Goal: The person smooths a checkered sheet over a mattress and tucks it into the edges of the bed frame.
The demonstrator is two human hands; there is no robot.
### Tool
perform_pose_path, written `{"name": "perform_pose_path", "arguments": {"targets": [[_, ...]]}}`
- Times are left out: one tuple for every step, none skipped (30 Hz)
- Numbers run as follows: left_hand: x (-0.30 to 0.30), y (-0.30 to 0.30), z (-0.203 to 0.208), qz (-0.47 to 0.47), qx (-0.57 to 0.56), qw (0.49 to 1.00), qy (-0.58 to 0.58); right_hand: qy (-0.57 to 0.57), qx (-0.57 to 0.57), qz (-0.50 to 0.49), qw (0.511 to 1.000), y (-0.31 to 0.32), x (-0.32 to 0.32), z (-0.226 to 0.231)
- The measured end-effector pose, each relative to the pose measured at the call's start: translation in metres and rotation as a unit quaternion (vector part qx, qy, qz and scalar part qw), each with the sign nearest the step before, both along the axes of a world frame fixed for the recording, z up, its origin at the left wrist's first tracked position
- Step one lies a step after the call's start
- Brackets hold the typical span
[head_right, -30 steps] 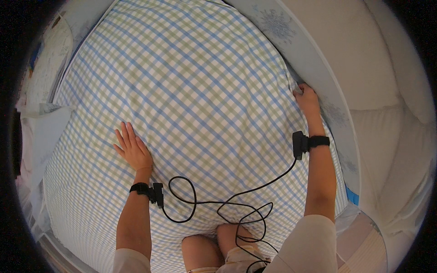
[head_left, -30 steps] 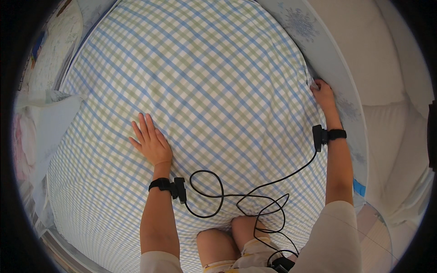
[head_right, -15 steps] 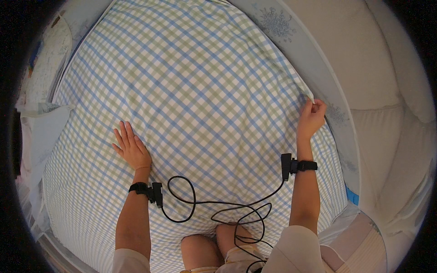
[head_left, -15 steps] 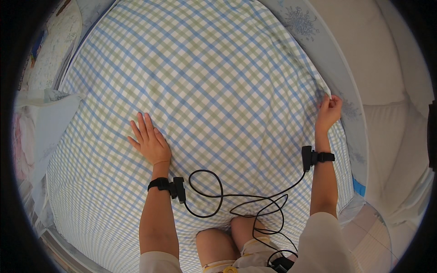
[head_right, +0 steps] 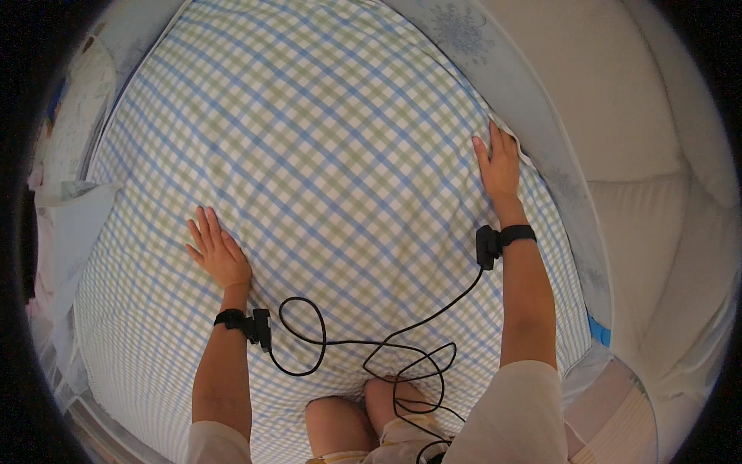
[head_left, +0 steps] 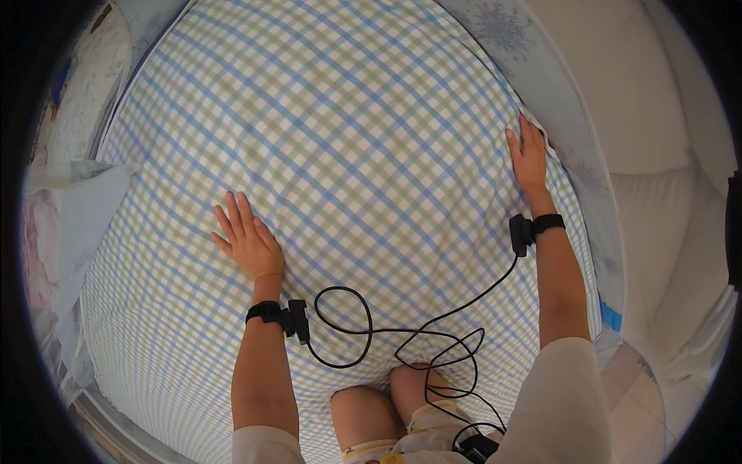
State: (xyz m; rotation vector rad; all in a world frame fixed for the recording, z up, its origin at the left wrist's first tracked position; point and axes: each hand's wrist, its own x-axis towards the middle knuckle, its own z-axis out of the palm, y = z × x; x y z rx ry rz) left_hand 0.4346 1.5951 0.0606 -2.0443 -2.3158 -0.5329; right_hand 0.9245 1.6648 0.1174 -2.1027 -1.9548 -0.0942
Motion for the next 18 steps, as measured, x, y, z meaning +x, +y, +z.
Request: {"name": "perform_pose_path", "arguments": {"targets": [[0.000, 0.000, 0.001, 0.001, 0.000, 1.000, -0.001, -0.001, 0.000, 0.001, 1.000, 0.002, 0.000, 0.003], [0.000, 0.000, 0.002, 0.004, -0.007, 1.000, -0.002, -0.015, -0.027, -0.017, 0.999, 0.006, 0.000, 0.005], [0.000, 0.000, 0.003, 0.007, -0.014, 1.000, -0.003, -0.030, -0.053, -0.034, 0.998, 0.009, 0.000, 0.008], [0.000, 0.000, 0.003, 0.009, -0.012, 1.000, -0.004, -0.032, -0.051, -0.032, 0.998, 0.013, 0.001, 0.012], [0.000, 0.000, 0.002, 0.005, -0.013, 1.000, -0.002, 0.062, -0.090, -0.055, 0.992, 0.017, 0.002, 0.016], [0.000, 0.001, 0.001, 0.001, -0.015, 1.000, 0.001, 0.155, -0.129, -0.078, 0.977, 0.020, 0.003, 0.020], [-0.001, 0.000, 0.001, 0.003, -0.014, 1.000, 0.002, 0.156, -0.128, -0.076, 0.977, 0.022, -0.003, 0.027], [-0.003, 0.000, 0.002, 0.003, -0.015, 1.000, 0.005, 0.202, -0.167, -0.080, 0.962, 0.022, -0.014, 0.039], [-0.005, -0.001, 0.002, 0.004, -0.015, 1.000, 0.009, 0.248, -0.206, -0.084, 0.943, 0.023, -0.021, 0.043], [-0.003, -0.001, 0.003, 0.004, -0.015, 1.000, 0.007, 0.247, -0.206, -0.084, 0.943, 0.023, -0.018, 0.043], [-0.001, 0.000, 0.004, 0.003, -0.013, 1.000, 0.000, 0.202, -0.185, -0.077, 0.959, 0.024, -0.010, 0.044], [0.000, 0.001, 0.005, 0.001, -0.011, 1.000, -0.007, 0.156, -0.164, -0.070, 0.971, 0.024, -0.005, 0.045], [0.003, 0.001, 0.004, 0.002, -0.012, 1.000, -0.009, 0.162, -0.170, -0.070, 0.969, 0.024, -0.004, 0.050], [0.002, 0.001, 0.004, 0.002, -0.015, 1.000, -0.008, 0.164, -0.172, -0.068, 0.969, 0.027, -0.011, 0.059], [0.000, 0.000, 0.004, 0.003, -0.017, 1.000, -0.006, 0.179, -0.188, -0.082, 0.962, 0.028, -0.018, 0.070], [-0.001, 0.000, 0.004, 0.005, -0.016, 1.000, -0.005, 0.191, -0.201, -0.096, 0.956, 0.030, -0.023, 0.078], [-0.002, -0.001, 0.004, 0.005, -0.016, 1.000, -0.002, 0.277, -0.193, -0.107, 0.935, 0.030, -0.022, 0.080], [-0.003, -0.001, 0.004, 0.006, -0.016, 1.000, 0.003, 0.279, -0.192, -0.104, 0.935, 0.032, -0.023, 0.079]]}}
